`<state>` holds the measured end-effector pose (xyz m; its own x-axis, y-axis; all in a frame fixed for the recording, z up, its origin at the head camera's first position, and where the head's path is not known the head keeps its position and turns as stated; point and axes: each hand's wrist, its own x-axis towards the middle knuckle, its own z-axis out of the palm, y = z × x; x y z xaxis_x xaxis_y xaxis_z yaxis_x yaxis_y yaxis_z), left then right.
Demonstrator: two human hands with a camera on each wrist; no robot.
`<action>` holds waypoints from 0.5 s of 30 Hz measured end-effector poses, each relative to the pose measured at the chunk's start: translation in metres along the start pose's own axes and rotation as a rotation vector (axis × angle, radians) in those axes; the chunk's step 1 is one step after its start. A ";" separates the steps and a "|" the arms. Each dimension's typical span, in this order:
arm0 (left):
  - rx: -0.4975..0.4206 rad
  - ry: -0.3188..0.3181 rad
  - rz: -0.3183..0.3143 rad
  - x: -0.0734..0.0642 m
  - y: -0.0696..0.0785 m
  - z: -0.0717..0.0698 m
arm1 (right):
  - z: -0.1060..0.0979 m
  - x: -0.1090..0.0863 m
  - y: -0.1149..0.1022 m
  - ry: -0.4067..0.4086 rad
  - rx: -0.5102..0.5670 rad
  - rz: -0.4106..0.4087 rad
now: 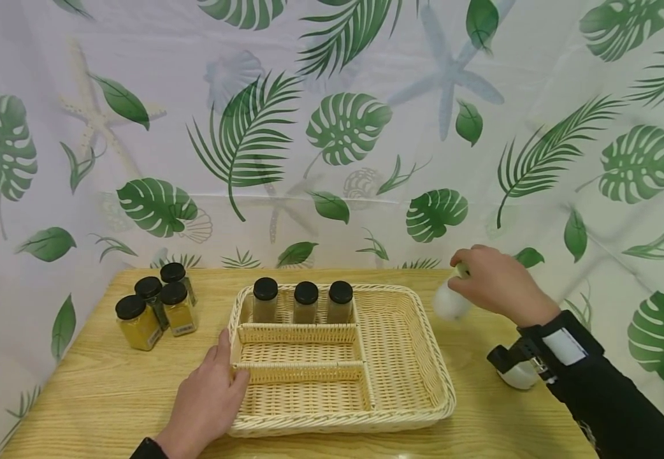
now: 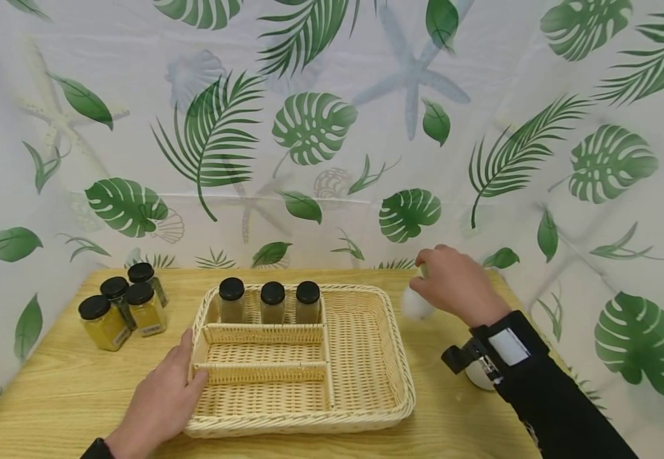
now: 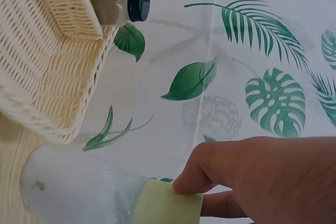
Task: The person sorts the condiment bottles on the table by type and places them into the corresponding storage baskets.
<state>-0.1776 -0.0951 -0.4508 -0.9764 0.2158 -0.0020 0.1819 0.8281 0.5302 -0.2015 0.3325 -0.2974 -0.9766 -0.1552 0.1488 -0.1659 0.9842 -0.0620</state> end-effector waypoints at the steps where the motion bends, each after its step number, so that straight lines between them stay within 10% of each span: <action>1: 0.000 0.001 0.000 0.000 0.000 0.000 | 0.000 0.002 -0.003 0.001 0.002 -0.003; 15: 0.004 0.012 0.009 0.000 0.001 0.001 | 0.008 0.019 -0.045 0.001 0.058 -0.089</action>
<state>-0.1772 -0.0941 -0.4509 -0.9761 0.2169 0.0135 0.1913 0.8282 0.5267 -0.2135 0.2842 -0.2999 -0.9576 -0.2414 0.1573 -0.2593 0.9600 -0.1055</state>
